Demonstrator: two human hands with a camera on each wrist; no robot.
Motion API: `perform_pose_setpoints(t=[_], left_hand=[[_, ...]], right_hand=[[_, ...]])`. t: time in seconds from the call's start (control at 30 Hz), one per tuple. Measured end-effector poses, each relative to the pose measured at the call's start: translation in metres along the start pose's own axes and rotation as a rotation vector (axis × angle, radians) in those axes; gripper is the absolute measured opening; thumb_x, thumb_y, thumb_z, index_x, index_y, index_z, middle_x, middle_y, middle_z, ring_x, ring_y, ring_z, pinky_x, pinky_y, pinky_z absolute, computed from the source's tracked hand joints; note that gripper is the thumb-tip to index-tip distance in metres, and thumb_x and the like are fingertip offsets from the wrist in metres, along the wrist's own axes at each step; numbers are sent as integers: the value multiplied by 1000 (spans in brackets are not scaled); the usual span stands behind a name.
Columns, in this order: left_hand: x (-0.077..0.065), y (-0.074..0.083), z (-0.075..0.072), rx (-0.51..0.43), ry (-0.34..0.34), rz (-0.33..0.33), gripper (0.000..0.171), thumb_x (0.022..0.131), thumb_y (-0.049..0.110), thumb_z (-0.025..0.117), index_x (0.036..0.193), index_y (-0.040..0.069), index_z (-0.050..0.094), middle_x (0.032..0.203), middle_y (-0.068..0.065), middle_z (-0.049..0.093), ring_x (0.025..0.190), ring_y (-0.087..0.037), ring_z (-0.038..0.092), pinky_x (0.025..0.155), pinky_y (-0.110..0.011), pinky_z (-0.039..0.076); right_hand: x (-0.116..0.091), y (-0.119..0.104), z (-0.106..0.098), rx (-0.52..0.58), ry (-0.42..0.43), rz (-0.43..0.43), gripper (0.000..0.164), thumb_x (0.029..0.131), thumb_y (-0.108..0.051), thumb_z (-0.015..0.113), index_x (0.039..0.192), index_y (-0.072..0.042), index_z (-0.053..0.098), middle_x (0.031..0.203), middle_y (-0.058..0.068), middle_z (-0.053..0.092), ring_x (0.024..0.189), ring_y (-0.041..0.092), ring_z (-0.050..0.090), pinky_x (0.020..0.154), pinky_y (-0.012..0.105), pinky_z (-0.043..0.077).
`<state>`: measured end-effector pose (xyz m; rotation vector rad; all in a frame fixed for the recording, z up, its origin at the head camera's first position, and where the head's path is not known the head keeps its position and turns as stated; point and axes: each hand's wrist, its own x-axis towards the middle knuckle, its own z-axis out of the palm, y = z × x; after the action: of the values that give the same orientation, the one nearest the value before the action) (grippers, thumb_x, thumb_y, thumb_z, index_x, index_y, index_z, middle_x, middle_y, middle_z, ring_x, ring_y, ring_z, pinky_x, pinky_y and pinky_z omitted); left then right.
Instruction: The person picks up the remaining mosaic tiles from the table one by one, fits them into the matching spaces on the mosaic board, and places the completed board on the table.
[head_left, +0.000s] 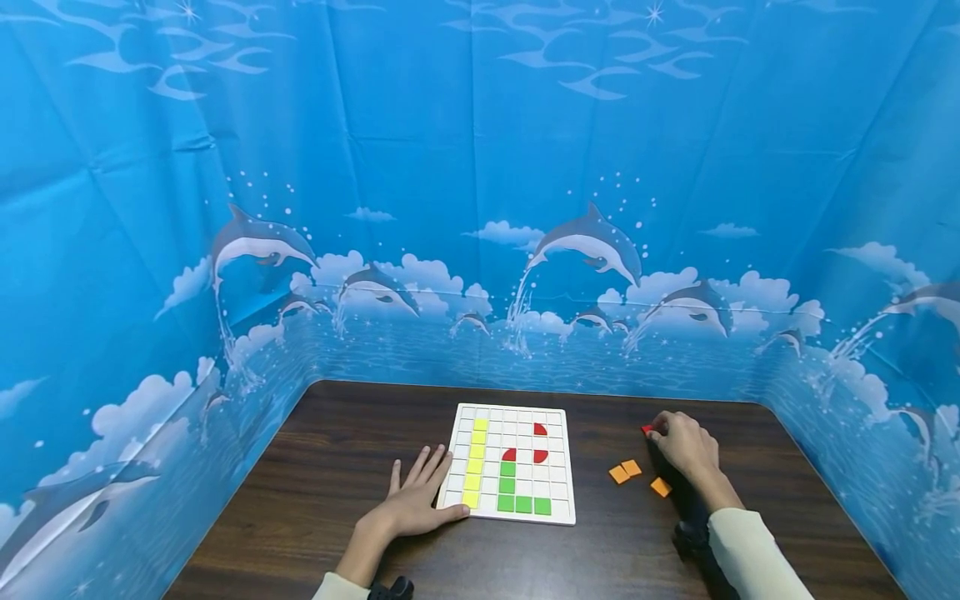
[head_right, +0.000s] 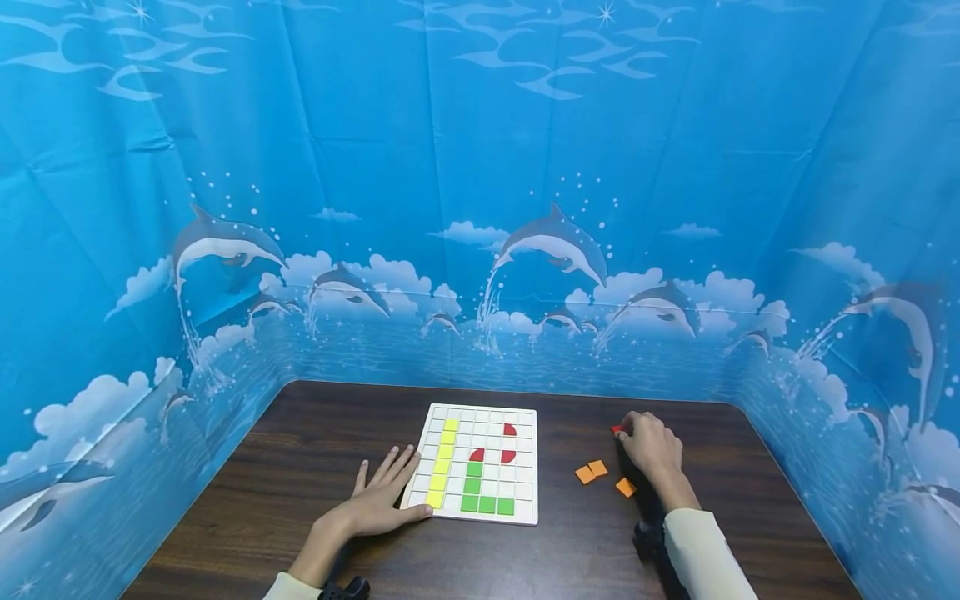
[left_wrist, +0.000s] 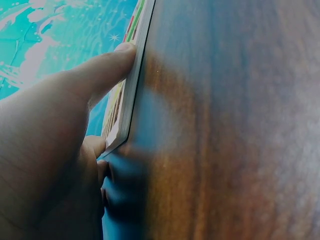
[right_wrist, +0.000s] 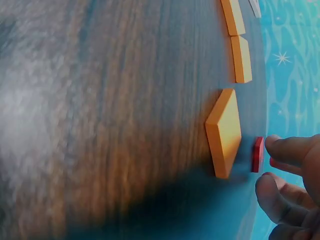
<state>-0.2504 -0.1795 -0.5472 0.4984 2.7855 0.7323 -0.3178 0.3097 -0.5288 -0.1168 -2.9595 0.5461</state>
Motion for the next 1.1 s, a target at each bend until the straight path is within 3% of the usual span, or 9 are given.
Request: perform_pose_setpoints(t=[0.3, 0.53, 0.87, 1.1], left_hand=[[0, 5, -3, 43, -19, -29, 108, 93, 76, 62, 172, 15, 22, 181, -9, 15, 168, -38, 7, 126, -76, -8], [-1, 8, -4, 40, -10, -24, 106, 94, 73, 64, 171, 12, 24, 180, -12, 17, 167, -40, 8, 125, -77, -8], [2, 0, 2, 21, -9, -31, 109, 92, 78, 61, 172, 16, 21, 181, -9, 14, 168, -38, 5, 125, -76, -10], [0, 4, -2, 36, -22, -47, 107, 93, 76, 62, 173, 17, 21, 181, -7, 14, 168, -36, 4, 127, -75, -9]], right_hand=[[1, -1, 5, -56, 6, -24, 20, 99, -15, 77, 115, -4, 77, 102, 18, 70, 74, 28, 62, 63, 49, 55], [0, 0, 5, -61, 4, -40, 20, 99, -14, 76, 116, -4, 78, 107, 20, 71, 76, 29, 64, 65, 50, 57], [1, 0, 4, -58, -10, -28, 21, 98, -14, 77, 115, -3, 78, 106, 20, 72, 76, 29, 64, 66, 51, 57], [3, 1, 3, -45, -14, -22, 19, 97, -15, 77, 113, -4, 79, 105, 20, 74, 77, 30, 66, 64, 51, 56]])
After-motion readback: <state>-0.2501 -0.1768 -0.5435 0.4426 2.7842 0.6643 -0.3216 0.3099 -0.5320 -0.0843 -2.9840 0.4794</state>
